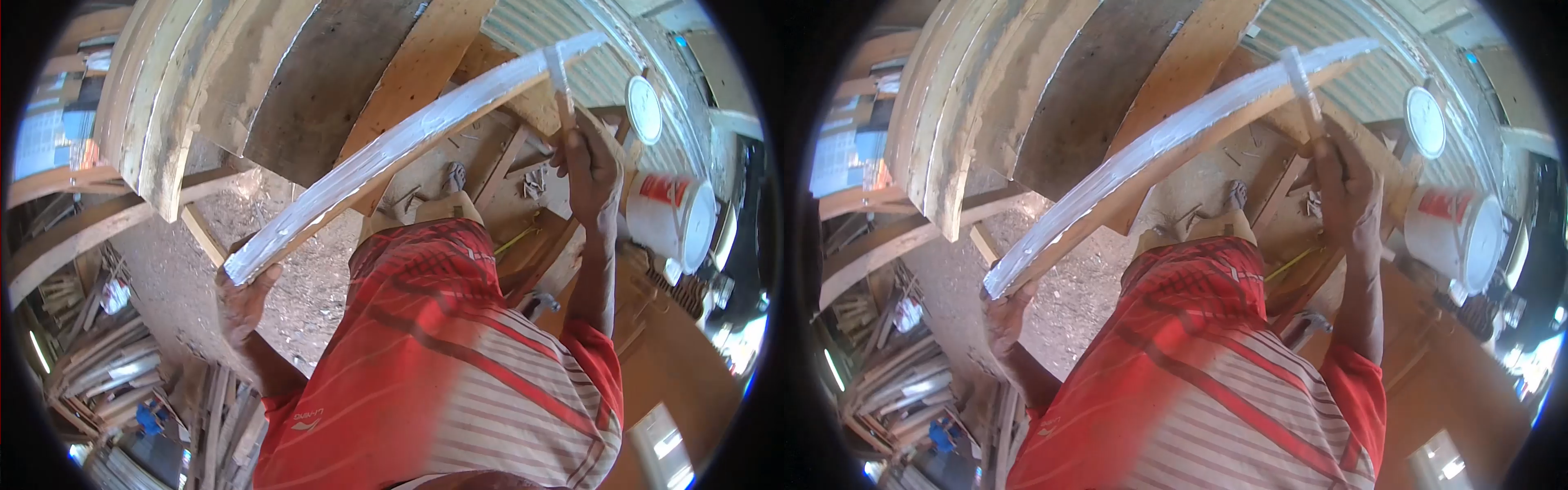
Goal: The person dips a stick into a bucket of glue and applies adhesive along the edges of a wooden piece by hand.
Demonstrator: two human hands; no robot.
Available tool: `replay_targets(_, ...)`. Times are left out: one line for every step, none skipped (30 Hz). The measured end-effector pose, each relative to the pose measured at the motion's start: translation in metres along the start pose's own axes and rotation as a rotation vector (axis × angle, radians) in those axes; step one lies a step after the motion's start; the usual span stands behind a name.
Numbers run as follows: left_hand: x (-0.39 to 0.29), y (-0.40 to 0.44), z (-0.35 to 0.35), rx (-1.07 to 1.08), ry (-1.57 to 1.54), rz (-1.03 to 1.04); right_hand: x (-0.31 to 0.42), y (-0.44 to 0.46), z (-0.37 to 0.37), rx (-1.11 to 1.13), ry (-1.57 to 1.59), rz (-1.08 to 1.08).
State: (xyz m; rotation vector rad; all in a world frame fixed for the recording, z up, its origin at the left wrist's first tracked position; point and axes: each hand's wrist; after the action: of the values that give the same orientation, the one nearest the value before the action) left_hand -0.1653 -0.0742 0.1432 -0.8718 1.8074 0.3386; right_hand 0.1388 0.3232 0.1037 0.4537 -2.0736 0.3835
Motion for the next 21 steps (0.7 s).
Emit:
replay_targets(0.006,0.003,-0.002,0.05,0.073,0.061,-0.001,-0.011,0.009,-0.053,0.072,0.046)
replay_targets(0.011,0.002,0.0,0.094,0.139,0.124,-0.001,-0.025,0.014,-0.103,0.138,0.084)
replay_targets(0.01,0.004,0.002,0.128,0.248,0.251,0.004,-0.04,0.026,-0.15,0.2,0.087)
replay_targets(0.009,0.004,0.005,0.147,0.241,0.276,-0.004,-0.051,0.039,-0.177,0.415,0.164)
replay_targets(0.008,0.002,0.007,0.16,0.233,0.301,-0.019,-0.06,0.055,-0.2,0.632,0.233)
replay_targets(0.009,0.001,0.009,0.17,0.228,0.332,-0.036,-0.064,0.079,-0.277,0.725,0.351)
replay_targets(0.011,0.002,0.01,0.186,0.251,0.435,-0.052,-0.066,0.105,-0.359,0.826,0.469)
replay_targets(0.016,-0.001,0.012,0.197,0.167,0.388,-0.064,-0.067,0.126,-0.305,0.836,0.501)
replay_targets(0.023,-0.005,0.014,0.211,0.088,0.341,-0.074,-0.066,0.145,-0.251,0.85,0.535)
replay_targets(0.025,-0.009,0.017,0.228,0.013,0.294,-0.08,-0.061,0.167,-0.243,0.914,0.561)
replay_targets(0.015,-0.009,0.02,0.282,-0.069,0.294,-0.08,-0.055,0.182,-0.234,0.981,0.582)
replay_targets(0.011,-0.012,0.028,0.221,-0.212,0.29,-0.072,-0.053,0.187,-0.235,1.068,0.548)
replay_targets(0.008,-0.015,0.038,0.161,-0.353,0.283,-0.061,-0.052,0.19,-0.231,1.154,0.513)
replay_targets(0.006,-0.018,0.044,0.101,-0.494,0.272,-0.051,-0.05,0.191,-0.222,1.24,0.475)
replay_targets(0.008,-0.019,0.045,0.092,-0.475,0.271,-0.033,-0.05,0.186,-0.239,1.282,0.477)
replay_targets(0.011,-0.02,0.041,0.175,-0.408,0.28,-0.044,-0.044,0.188,-0.167,1.343,0.388)
replay_targets(0.014,-0.021,0.035,0.255,-0.338,0.286,-0.066,-0.034,0.193,-0.093,1.399,0.299)
replay_targets(0.016,-0.022,0.032,0.331,-0.269,0.288,-0.064,-0.032,0.19,-0.015,1.448,0.212)
replay_targets(0.017,-0.024,0.035,0.325,-0.212,0.366,-0.063,-0.033,0.188,-0.016,1.482,0.208)
replay_targets(0.016,-0.027,0.035,0.346,-0.173,0.391,-0.06,-0.033,0.186,-0.009,1.515,0.203)
replay_targets(0.013,-0.028,0.033,0.365,-0.133,0.415,-0.051,-0.035,0.184,-0.002,1.547,0.197)
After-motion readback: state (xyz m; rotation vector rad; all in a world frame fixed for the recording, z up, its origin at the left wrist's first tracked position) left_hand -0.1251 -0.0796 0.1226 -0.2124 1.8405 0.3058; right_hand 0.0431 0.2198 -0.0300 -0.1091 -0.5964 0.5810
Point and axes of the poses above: each hand's wrist, its own y-axis towards the middle knuckle, its own z-axis out of the palm, x = y × z, and after that the axes turned 6 degrees about z, right-handed
